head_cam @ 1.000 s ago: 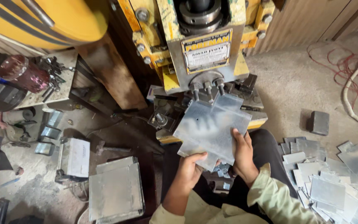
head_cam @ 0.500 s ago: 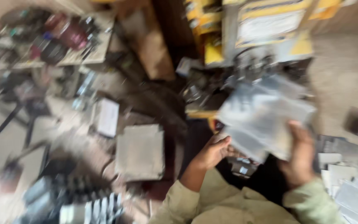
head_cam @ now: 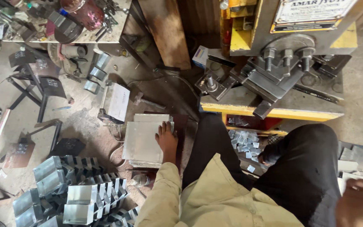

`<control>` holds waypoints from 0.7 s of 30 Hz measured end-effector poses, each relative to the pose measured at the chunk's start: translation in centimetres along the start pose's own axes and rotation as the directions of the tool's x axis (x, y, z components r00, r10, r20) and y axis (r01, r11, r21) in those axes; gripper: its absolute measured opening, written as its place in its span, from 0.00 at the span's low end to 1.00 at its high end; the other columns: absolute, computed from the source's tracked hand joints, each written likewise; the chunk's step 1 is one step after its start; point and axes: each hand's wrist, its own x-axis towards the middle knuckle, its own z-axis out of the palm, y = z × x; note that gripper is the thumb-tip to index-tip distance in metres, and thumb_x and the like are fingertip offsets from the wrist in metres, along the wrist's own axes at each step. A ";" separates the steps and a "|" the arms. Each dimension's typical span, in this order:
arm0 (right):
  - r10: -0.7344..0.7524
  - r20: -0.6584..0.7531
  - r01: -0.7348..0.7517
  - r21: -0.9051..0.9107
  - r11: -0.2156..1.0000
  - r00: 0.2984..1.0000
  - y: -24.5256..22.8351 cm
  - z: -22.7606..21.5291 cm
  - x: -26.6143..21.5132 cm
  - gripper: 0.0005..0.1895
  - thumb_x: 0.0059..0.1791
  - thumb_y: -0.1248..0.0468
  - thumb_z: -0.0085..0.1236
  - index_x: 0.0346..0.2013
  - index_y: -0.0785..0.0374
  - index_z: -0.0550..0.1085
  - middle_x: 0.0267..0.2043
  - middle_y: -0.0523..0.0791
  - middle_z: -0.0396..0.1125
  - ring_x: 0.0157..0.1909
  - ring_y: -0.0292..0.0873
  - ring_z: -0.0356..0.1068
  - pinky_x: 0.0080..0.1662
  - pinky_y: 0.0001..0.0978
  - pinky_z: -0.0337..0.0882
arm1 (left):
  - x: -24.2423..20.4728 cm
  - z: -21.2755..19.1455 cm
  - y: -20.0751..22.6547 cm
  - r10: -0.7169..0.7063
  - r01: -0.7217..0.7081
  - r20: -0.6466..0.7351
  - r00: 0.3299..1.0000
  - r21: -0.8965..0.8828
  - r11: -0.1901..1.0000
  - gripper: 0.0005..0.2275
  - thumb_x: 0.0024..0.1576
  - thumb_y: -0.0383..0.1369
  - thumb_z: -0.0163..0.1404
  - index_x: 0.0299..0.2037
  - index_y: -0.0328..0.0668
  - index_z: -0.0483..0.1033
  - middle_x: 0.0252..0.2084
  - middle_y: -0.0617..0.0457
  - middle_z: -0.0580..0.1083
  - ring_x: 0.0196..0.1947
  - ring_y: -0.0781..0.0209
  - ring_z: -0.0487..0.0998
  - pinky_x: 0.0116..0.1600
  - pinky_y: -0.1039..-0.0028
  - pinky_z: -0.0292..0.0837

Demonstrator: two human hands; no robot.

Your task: The person operates a hydraulic press machine to cut or punch metal sheets. They repeatedly pick up rectangular metal sheets, place them into the press, and remove the processed pieces, stacking them on the floor.

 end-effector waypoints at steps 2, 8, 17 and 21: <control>0.026 0.062 -0.028 0.023 0.999 0.998 1.9 2.9 -0.4 0.05 0.61 0.65 0.47 0.52 0.58 0.67 0.52 0.41 0.65 0.54 0.38 0.67 0.54 0.35 0.65 | -1.3 0.1 0.3 0.045 -0.044 -0.077 0.996 0.010 0.999 0.25 0.57 0.38 0.54 0.66 0.50 0.67 0.71 0.50 0.66 0.71 0.49 0.63 0.68 0.47 0.58; 0.240 0.242 -0.215 -0.127 0.968 0.940 8.4 13.0 -2.3 0.12 0.58 0.65 0.47 0.56 0.58 0.70 0.48 0.48 0.70 0.41 0.44 0.68 0.46 0.38 0.68 | -3.2 -0.2 0.4 0.095 -0.096 -0.071 0.993 -0.015 0.995 0.26 0.54 0.34 0.55 0.66 0.50 0.69 0.68 0.53 0.68 0.66 0.52 0.66 0.64 0.51 0.62; 0.621 0.204 -0.552 -0.309 0.775 0.757 13.8 15.8 -7.0 0.09 0.53 0.66 0.50 0.48 0.62 0.70 0.40 0.48 0.68 0.34 0.44 0.65 0.39 0.35 0.66 | -2.5 0.1 0.7 0.084 -0.083 -0.022 0.996 0.026 0.996 0.23 0.51 0.31 0.56 0.59 0.49 0.73 0.64 0.52 0.71 0.59 0.50 0.70 0.57 0.51 0.64; 0.673 0.159 -0.593 -0.356 0.722 0.723 14.5 16.2 -7.0 0.09 0.52 0.66 0.52 0.46 0.62 0.70 0.38 0.47 0.68 0.34 0.42 0.65 0.38 0.36 0.66 | -3.6 -0.6 0.5 0.228 -0.212 -0.176 0.958 0.104 0.972 0.24 0.46 0.28 0.55 0.57 0.45 0.75 0.58 0.52 0.76 0.55 0.50 0.73 0.55 0.53 0.66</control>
